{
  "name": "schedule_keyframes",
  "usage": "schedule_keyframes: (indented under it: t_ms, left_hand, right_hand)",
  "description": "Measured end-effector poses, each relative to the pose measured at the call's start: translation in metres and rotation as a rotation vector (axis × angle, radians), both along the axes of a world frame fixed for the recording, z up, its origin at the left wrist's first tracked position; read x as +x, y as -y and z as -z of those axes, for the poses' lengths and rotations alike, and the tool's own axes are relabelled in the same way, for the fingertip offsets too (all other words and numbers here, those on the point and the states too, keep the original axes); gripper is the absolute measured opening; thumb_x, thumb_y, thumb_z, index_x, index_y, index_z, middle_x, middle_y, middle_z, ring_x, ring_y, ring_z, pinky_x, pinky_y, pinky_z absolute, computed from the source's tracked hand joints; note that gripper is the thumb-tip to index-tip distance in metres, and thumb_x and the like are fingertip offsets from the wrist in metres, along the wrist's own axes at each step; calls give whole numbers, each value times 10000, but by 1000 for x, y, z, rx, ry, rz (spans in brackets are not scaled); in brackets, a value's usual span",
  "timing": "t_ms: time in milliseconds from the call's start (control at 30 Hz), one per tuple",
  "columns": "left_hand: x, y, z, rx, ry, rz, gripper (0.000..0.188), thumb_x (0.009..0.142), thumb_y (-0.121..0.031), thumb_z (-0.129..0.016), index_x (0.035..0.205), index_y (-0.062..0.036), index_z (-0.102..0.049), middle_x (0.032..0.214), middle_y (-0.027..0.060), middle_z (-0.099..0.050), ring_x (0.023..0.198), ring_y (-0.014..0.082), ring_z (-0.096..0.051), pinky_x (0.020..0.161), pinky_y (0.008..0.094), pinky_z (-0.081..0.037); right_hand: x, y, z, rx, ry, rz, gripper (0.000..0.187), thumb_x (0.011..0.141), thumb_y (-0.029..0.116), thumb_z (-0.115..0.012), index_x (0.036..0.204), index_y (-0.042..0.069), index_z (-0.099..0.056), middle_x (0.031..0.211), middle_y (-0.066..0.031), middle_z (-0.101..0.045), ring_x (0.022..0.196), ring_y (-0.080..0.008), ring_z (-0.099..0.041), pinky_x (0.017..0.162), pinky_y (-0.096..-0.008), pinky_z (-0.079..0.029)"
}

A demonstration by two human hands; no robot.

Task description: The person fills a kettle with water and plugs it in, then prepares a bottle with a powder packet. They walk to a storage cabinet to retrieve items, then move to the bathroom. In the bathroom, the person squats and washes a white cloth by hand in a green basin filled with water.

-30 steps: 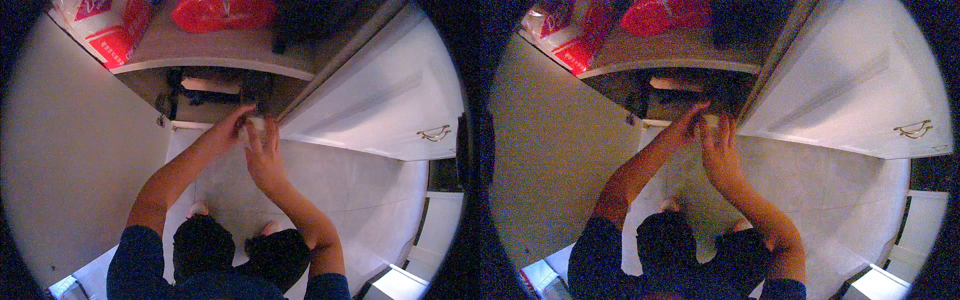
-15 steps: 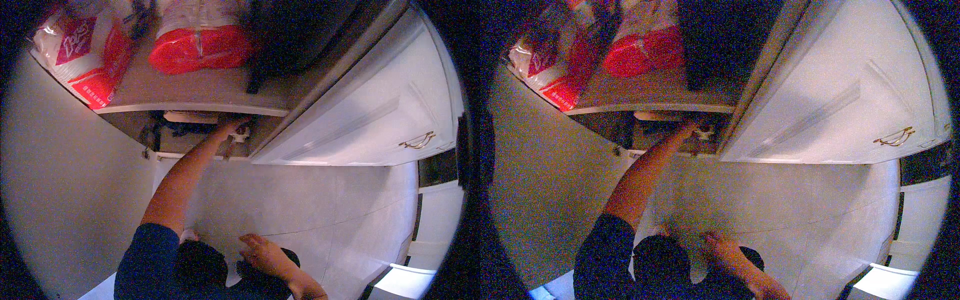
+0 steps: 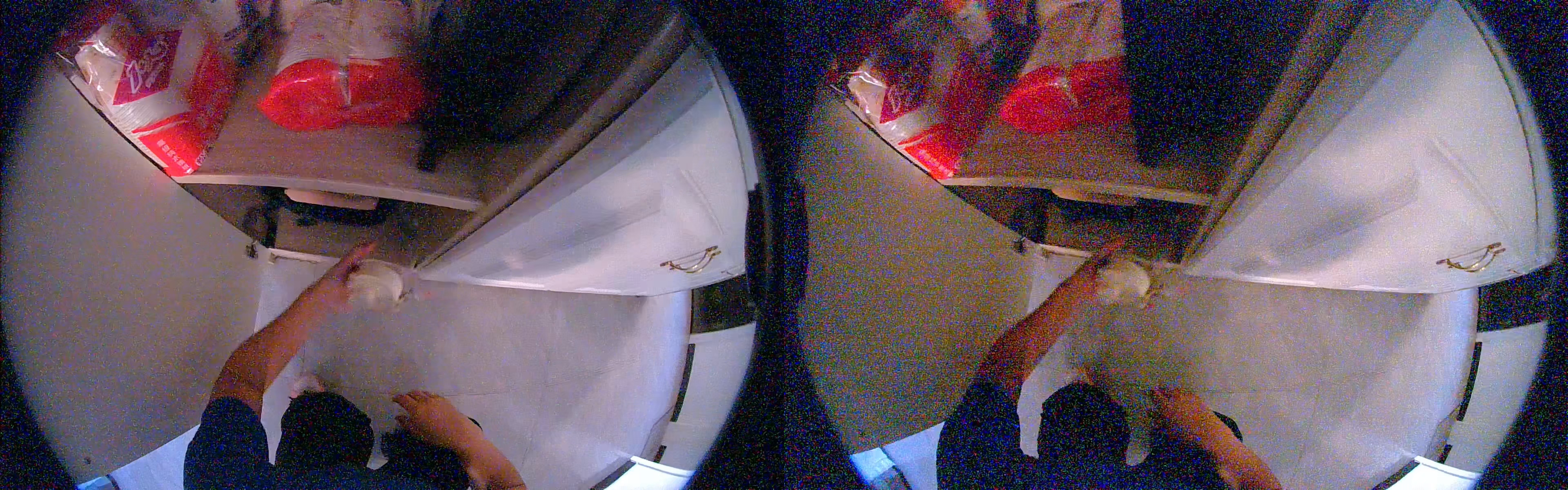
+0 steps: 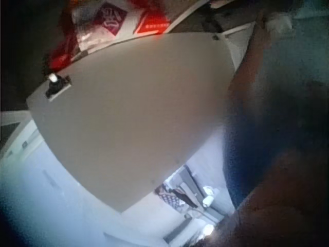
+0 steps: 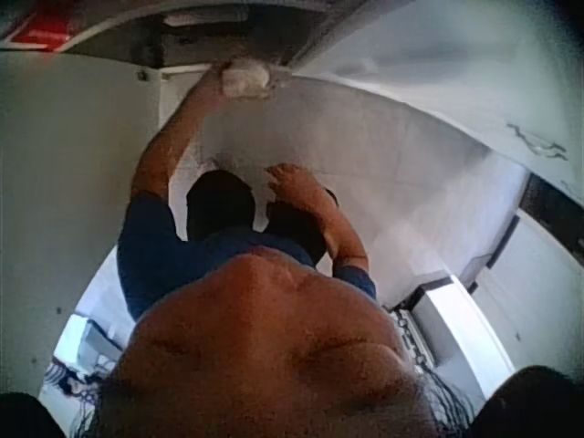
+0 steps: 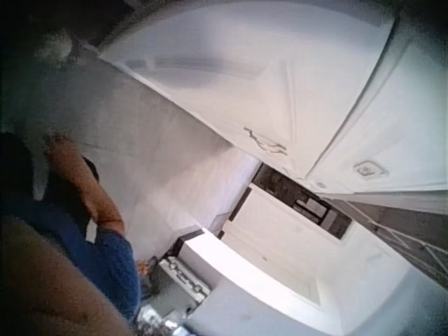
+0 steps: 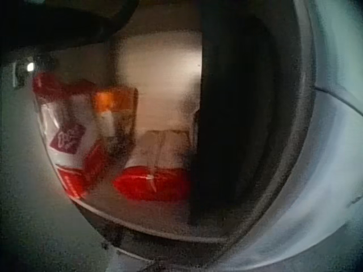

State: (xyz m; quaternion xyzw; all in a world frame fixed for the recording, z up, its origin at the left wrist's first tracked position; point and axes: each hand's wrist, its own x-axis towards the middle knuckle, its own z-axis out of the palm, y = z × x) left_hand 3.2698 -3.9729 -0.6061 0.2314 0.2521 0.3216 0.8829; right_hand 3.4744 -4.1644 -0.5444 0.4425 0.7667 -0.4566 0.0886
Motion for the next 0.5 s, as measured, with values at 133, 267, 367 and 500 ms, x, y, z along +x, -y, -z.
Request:
schedule_keyframes:
  t_ms: [133, 267, 367, 500]
  left_hand:
    - [-25, 55, -3, -760, 612, 38, 710, 657, -561, -572, 1130, -45, -452, 1122, 218, -479, 1084, 430, -409, 918, 668, -206]
    - [-39, 88, -17, -556, 230, -73, 675, 666, -532, -575, 1120, -44, -467, 1124, 219, -473, 1071, 429, -415, 933, 656, -194]
    - [-37, 96, -43, -547, 194, -120, 641, 686, -498, -574, 1125, -45, -461, 1123, 223, -468, 1068, 428, -415, 945, 633, -217]
    - [-12, 67, -61, -859, 522, -323, 605, 717, -466, -564, 1136, -44, -453, 1151, 230, -448, 1064, 431, -417, 941, 582, -291]
  right_hand:
    - [-6, -13, -2, -156, 81, -66, 402, 827, 272, -499, 1162, 53, -458, 1108, -185, -518, 1033, -339, -484, 884, -408, -394]
    - [-5, -10, 8, -136, 53, -56, 402, 831, 275, -490, 1164, 53, -458, 1104, -177, -525, 1038, -337, -482, 893, -402, -388]
    - [-4, -10, 10, -122, 1, -42, 401, 838, 287, -471, 1166, 56, -459, 1105, -168, -527, 1037, -334, -483, 893, -404, -387]
    - [-6, -11, 13, -140, 71, -67, 401, 848, 301, -444, 1170, 62, -459, 1108, -169, -525, 1041, -332, -482, 899, -406, -384]
